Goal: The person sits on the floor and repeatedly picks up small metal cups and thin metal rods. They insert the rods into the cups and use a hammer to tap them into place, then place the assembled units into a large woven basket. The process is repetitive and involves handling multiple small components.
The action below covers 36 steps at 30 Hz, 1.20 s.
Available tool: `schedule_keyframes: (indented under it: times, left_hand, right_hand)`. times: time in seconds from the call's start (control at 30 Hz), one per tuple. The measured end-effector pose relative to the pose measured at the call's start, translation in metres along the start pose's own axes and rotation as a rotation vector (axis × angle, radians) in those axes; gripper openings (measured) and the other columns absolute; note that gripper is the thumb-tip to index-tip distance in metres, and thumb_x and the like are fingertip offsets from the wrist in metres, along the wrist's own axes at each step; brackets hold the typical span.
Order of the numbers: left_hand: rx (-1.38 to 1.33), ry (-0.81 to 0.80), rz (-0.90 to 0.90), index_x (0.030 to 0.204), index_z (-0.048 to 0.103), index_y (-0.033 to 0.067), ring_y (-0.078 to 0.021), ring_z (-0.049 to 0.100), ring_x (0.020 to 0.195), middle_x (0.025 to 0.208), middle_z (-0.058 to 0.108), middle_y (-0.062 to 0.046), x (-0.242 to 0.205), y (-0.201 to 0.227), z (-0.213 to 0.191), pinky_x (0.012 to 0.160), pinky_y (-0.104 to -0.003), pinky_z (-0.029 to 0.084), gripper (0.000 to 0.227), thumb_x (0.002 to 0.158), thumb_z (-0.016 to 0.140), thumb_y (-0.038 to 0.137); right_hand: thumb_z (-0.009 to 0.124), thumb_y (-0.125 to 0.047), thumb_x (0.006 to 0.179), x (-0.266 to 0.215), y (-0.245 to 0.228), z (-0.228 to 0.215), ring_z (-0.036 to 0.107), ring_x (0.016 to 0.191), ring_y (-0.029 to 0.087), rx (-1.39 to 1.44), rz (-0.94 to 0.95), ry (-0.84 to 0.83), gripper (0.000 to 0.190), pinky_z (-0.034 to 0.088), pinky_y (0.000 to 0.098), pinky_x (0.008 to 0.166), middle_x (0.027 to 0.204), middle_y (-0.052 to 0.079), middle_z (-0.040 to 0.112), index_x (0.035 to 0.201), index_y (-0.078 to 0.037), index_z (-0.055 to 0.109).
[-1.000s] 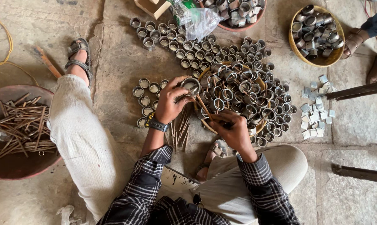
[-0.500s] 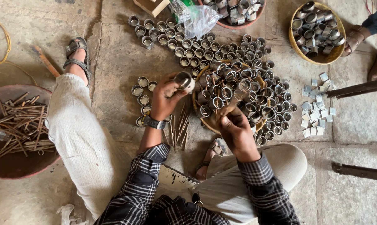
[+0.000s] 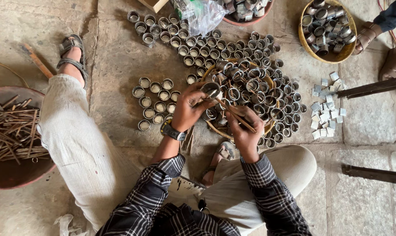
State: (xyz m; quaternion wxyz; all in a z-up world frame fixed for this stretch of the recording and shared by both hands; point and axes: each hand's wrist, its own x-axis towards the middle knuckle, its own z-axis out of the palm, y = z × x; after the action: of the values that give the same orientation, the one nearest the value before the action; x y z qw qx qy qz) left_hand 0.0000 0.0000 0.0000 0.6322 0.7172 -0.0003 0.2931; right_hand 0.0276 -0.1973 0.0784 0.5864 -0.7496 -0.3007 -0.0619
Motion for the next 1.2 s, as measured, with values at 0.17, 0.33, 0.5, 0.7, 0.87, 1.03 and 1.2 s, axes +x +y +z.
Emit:
schedule_keyframes:
  times: [0.17, 0.33, 0.5, 0.7, 0.87, 1.03, 1.2]
  left_hand:
    - [-0.066, 0.018, -0.173, 0.096, 0.077, 0.0085, -0.0158, 0.073, 0.095, 0.128, 0.071, -0.009, -0.002, 0.005, 0.004, 0.079, -0.029, 0.063, 0.018, 0.084, 0.085, 0.019]
    - [-0.262, 0.031, -0.104, 0.101, 0.074, 0.0068, -0.0143, 0.073, 0.108, 0.133, 0.066, -0.009, -0.002, 0.003, 0.004, 0.093, -0.028, 0.065, 0.019, 0.089, 0.084, 0.018]
    - [-0.053, 0.022, -0.097, 0.099, 0.075, 0.0048, -0.0146, 0.073, 0.097, 0.131, 0.068, -0.010, -0.001, 0.007, -0.004, 0.082, -0.028, 0.063, 0.024, 0.083, 0.087, 0.018]
    - [-0.036, 0.018, -0.076, 0.098, 0.075, 0.0055, -0.0188, 0.072, 0.102, 0.133, 0.067, -0.011, -0.001, 0.008, -0.006, 0.085, -0.030, 0.063, 0.025, 0.083, 0.086, 0.022]
    - [-0.017, 0.013, -0.014, 0.098, 0.075, 0.0070, -0.0211, 0.073, 0.113, 0.133, 0.067, -0.011, 0.000, 0.006, -0.006, 0.095, -0.031, 0.064, 0.024, 0.085, 0.086, 0.024]
    - [-0.010, 0.027, -0.037, 0.098, 0.075, 0.0070, -0.0229, 0.072, 0.112, 0.132, 0.067, -0.012, 0.000, 0.008, -0.007, 0.093, -0.034, 0.064, 0.026, 0.083, 0.087, 0.024]
    - [0.000, 0.030, -0.012, 0.097, 0.075, 0.0086, -0.0233, 0.071, 0.116, 0.133, 0.067, -0.010, 0.002, 0.012, -0.005, 0.098, -0.036, 0.062, 0.024, 0.082, 0.088, 0.022]
  right_hand:
    - [0.077, -0.007, 0.094, 0.001, -0.004, 0.001, 0.072, 0.071, 0.008, -0.025, 0.150, 0.002, 0.013, 0.057, 0.0197, 0.062, 0.090, 0.006, 0.077, 0.106, -0.002, 0.076]
    - [0.077, -0.007, 0.093, 0.000, -0.003, 0.002, 0.071, 0.072, 0.009, 0.032, 0.168, 0.021, 0.014, 0.057, 0.0206, 0.062, 0.092, 0.007, 0.077, 0.105, -0.002, 0.077]
    - [0.077, 0.000, 0.091, 0.005, -0.014, 0.004, 0.076, 0.085, 0.014, -0.114, -0.056, -0.008, 0.013, 0.064, 0.0246, 0.074, 0.104, 0.011, 0.077, 0.104, 0.001, 0.076]
    - [0.078, 0.003, 0.089, 0.007, -0.021, 0.005, 0.076, 0.083, 0.015, -0.130, -0.061, -0.010, 0.013, 0.064, 0.0246, 0.072, 0.101, 0.012, 0.077, 0.102, 0.001, 0.076]
    - [0.079, 0.003, 0.089, 0.007, -0.022, 0.006, 0.076, 0.084, 0.015, -0.133, -0.083, 0.004, 0.012, 0.063, 0.0248, 0.073, 0.102, 0.012, 0.077, 0.100, 0.001, 0.076]
    - [0.079, 0.003, 0.088, 0.008, -0.027, 0.005, 0.076, 0.083, 0.016, -0.185, -0.119, 0.000, 0.014, 0.063, 0.0249, 0.070, 0.100, 0.012, 0.077, 0.102, 0.001, 0.076]
    - [0.078, 0.003, 0.090, 0.011, -0.018, 0.007, 0.077, 0.082, 0.016, -0.248, -0.210, -0.022, 0.013, 0.065, 0.0244, 0.068, 0.101, 0.013, 0.076, 0.102, 0.000, 0.076]
